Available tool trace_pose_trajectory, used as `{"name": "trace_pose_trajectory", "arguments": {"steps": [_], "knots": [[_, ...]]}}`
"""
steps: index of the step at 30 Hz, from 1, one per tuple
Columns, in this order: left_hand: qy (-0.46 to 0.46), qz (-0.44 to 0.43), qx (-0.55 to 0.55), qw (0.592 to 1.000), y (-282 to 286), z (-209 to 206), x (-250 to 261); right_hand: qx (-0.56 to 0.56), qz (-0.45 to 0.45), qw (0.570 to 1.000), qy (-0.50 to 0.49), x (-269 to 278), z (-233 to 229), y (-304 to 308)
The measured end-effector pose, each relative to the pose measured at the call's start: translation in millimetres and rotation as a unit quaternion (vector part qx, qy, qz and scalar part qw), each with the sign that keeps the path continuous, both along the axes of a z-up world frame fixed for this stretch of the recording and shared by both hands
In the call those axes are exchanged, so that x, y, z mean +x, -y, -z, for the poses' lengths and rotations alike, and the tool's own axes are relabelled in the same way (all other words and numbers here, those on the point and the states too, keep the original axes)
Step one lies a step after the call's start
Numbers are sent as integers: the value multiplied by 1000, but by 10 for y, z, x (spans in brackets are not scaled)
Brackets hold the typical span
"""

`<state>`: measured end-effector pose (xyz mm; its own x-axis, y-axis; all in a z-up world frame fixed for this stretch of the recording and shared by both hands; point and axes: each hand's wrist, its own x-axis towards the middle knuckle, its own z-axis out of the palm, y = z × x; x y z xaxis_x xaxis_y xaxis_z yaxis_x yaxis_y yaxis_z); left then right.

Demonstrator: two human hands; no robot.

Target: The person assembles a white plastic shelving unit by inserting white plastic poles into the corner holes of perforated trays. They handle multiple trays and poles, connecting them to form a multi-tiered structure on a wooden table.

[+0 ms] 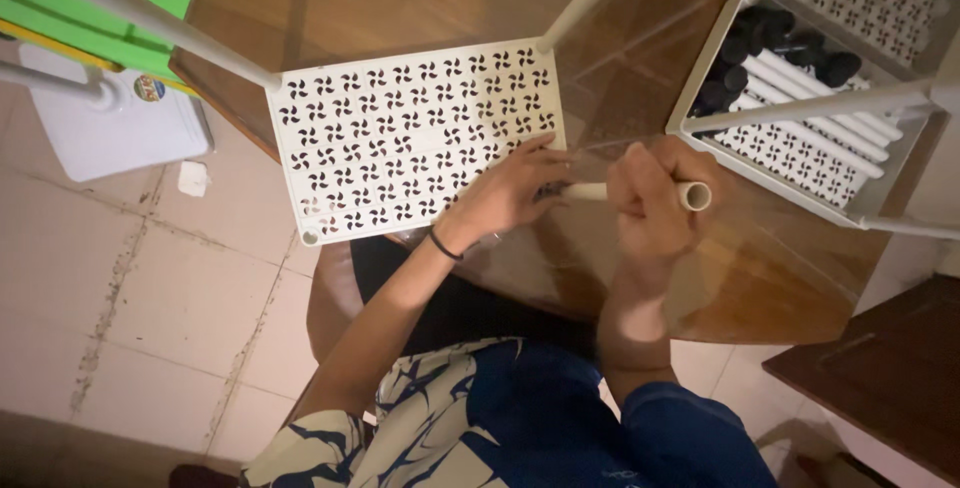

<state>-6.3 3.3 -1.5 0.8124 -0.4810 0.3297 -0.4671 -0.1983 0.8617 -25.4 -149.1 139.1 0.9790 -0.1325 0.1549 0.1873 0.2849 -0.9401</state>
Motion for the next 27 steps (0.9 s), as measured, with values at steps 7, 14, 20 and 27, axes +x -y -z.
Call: {"name": "trace_pose_trajectory", "arguments": {"steps": [7,14,20,27], "knots": [[25,18,88,996,8,-175,62,-61,-65,996,3,9,-313,-121],[59,5,91,994,3,-221,42,-55,-372,925,55,362,-639,134],[73,25,74,994,-53,-236,60,-27,-692,717,82,903,-553,76],[95,10,94,991,8,-201,36,-103,-330,938,25,258,-249,348]]}}
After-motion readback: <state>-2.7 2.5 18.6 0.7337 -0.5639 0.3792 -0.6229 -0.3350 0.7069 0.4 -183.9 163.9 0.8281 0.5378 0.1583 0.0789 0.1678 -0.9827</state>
